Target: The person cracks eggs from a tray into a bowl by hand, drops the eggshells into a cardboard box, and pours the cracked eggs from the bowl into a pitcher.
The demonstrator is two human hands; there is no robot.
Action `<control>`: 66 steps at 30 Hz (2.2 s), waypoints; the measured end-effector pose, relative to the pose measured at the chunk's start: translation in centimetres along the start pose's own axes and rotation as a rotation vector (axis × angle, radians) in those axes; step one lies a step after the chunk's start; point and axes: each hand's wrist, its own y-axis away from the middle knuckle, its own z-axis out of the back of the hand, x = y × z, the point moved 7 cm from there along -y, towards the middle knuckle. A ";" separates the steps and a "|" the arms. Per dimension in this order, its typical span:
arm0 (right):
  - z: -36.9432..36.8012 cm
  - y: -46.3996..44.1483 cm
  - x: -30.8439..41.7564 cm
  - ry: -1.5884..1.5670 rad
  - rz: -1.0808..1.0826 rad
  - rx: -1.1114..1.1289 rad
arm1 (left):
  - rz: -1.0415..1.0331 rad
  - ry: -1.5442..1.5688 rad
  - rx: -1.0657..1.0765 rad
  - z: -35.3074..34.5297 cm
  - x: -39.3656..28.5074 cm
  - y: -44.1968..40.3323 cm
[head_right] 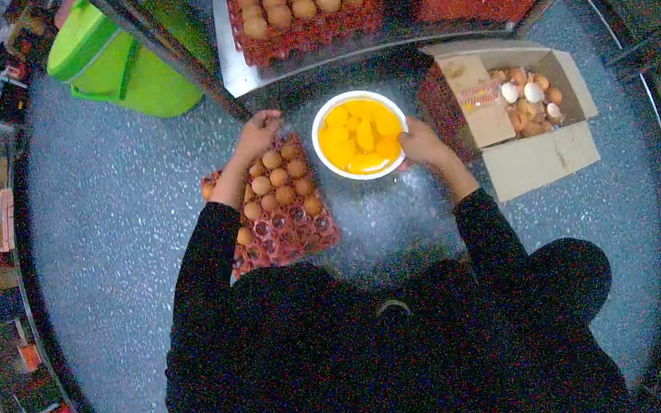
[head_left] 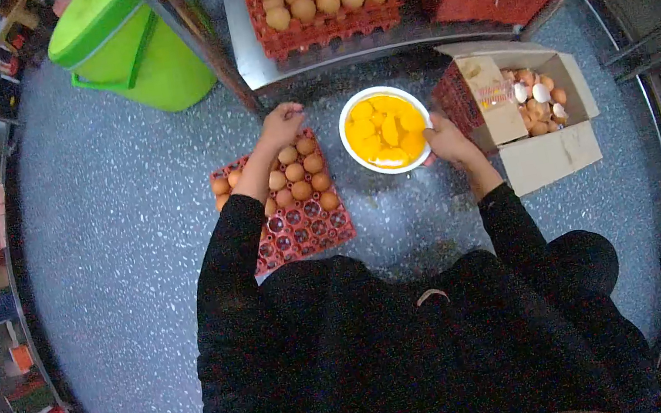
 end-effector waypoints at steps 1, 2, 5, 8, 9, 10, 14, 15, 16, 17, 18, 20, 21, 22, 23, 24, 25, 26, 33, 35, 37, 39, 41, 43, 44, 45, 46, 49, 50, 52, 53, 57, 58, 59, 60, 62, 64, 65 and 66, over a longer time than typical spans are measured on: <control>0.7 0.5 1.8 -0.010 0.006 0.016 | 0.014 0.033 0.002 0.7 -1.0 0.5; 1.6 1.0 3.4 -0.009 0.022 0.002 | 0.029 0.067 0.005 1.4 -2.1 0.8; 3.7 2.6 8.0 -0.008 0.013 0.046 | 0.003 0.087 0.013 2.5 -1.9 -0.6; 6.5 5.2 13.3 0.031 0.007 0.020 | -0.035 0.172 0.018 3.5 -4.7 -0.1; 7.0 7.4 16.6 0.060 -0.005 0.001 | -0.134 0.057 -0.030 4.5 -7.2 0.9; 7.9 6.7 16.8 0.082 0.036 0.078 | -0.060 0.134 0.018 4.6 -7.3 1.1; 11.5 9.1 23.4 0.029 0.043 -0.016 | -0.139 0.063 0.055 7.5 -15.9 4.2; 12.4 9.9 25.1 0.051 0.034 -0.049 | -0.160 0.056 0.043 8.5 -17.8 4.2; 13.1 10.8 27.0 0.051 0.051 -0.056 | -0.345 0.054 -0.093 10.4 -20.6 4.5; 13.9 11.5 28.8 0.098 0.069 -0.068 | -0.525 0.052 -0.227 12.1 -23.2 5.1; 14.7 11.7 30.3 0.146 0.085 -0.079 | -0.586 0.149 -0.300 13.9 -25.8 5.4; 16.7 10.9 32.5 0.110 0.155 -0.081 | -0.686 0.088 -0.626 18.1 -32.3 8.0; 17.1 11.5 34.1 0.066 0.152 -0.137 | -0.706 0.112 -0.756 20.0 -35.1 9.3; 17.8 11.9 35.8 0.111 0.205 -0.170 | -0.719 0.036 -0.920 21.7 -37.1 9.5; 18.5 11.8 37.0 0.126 0.201 -0.184 | -0.775 -0.009 -0.994 22.9 -39.3 9.8; 19.3 11.6 38.0 0.142 0.195 -0.197 | -0.699 -0.081 -1.054 24.0 -40.5 8.4; 19.7 11.6 39.3 0.108 0.226 -0.199 | -0.622 -0.151 -1.112 25.0 -41.6 7.0; 19.9 11.7 40.8 0.075 0.258 -0.202 | -0.627 -0.147 -1.115 25.5 -42.6 6.0; 21.1 10.0 48.5 0.084 0.322 -0.040 | -0.396 0.216 -0.645 24.9 -44.1 0.2; 21.0 9.3 50.3 0.078 0.330 -0.007 | -0.483 0.378 -0.671 25.0 -43.9 0.0; 20.9 7.5 52.5 0.201 0.339 0.142 | -0.489 0.357 -0.696 25.3 -43.4 -1.3; 21.8 5.8 54.8 0.291 0.386 0.049 | -0.498 0.336 -0.720 25.9 -42.9 -2.3; 22.1 4.0 56.7 0.286 0.406 0.073 | -0.484 0.338 -0.695 26.8 -42.3 -2.8; 22.1 1.7 58.1 0.187 0.396 0.202 | -0.474 0.309 -0.709 27.4 -42.3 -2.1; 21.8 0.9 58.9 0.203 0.464 0.198 | -0.457 0.281 -0.717 27.7 -42.1 -1.7; 21.4 0.2 59.6 0.219 0.533 0.193 | -0.457 0.279 -0.725 27.9 -42.0 -1.0; 21.0 -0.3 60.2 0.235 0.601 0.185 | -0.451 0.318 -0.695 27.8 -41.9 -0.5; 20.2 -1.5 61.9 0.292 0.617 0.108 | -0.438 0.333 -0.685 27.7 -41.7 0.1; 19.5 -1.9 62.4 0.410 0.587 0.113 | -0.434 0.310 -0.702 27.9 -41.6 0.2; 17.8 -1.3 62.5 0.531 0.557 0.118 | -0.449 0.295 -0.702 28.1 -41.6 -0.2; 16.9 -0.4 62.8 0.843 0.723 0.039 | -0.417 0.272 -0.702 28.2 -41.4 -0.6; 16.7 -2.1 63.7 1.252 0.954 -0.043 | -0.439 0.169 -0.814 27.9 -42.7 2.1; 17.2 -3.5 64.0 1.300 0.989 -0.041 | -0.438 0.171 -0.816 27.9 -42.6 1.9; 17.5 -4.6 64.3 1.349 1.025 -0.039 | -0.459 0.139 -0.824 28.0 -42.7 1.6; 17.2 -4.8 64.3 1.398 1.061 -0.038 | -0.480 0.107 -0.831 28.1 -42.9 1.7; 17.2 -5.3 64.2 1.374 1.068 -0.019 | -0.472 0.060 -0.846 27.9 -43.0 1.6; 17.1 -5.5 64.2 1.321 1.080 0.014 | -0.462 0.011 -0.861 28.1 -42.6 0.8; 17.0 -5.7 64.1 1.293 1.085 0.032 | -0.483 0.027 -0.838 28.1 -42.5 0.4; 16.6 -5.2 64.0 1.265 1.090 0.047 | -0.505 0.043 -0.813 28.0 -42.5 0.2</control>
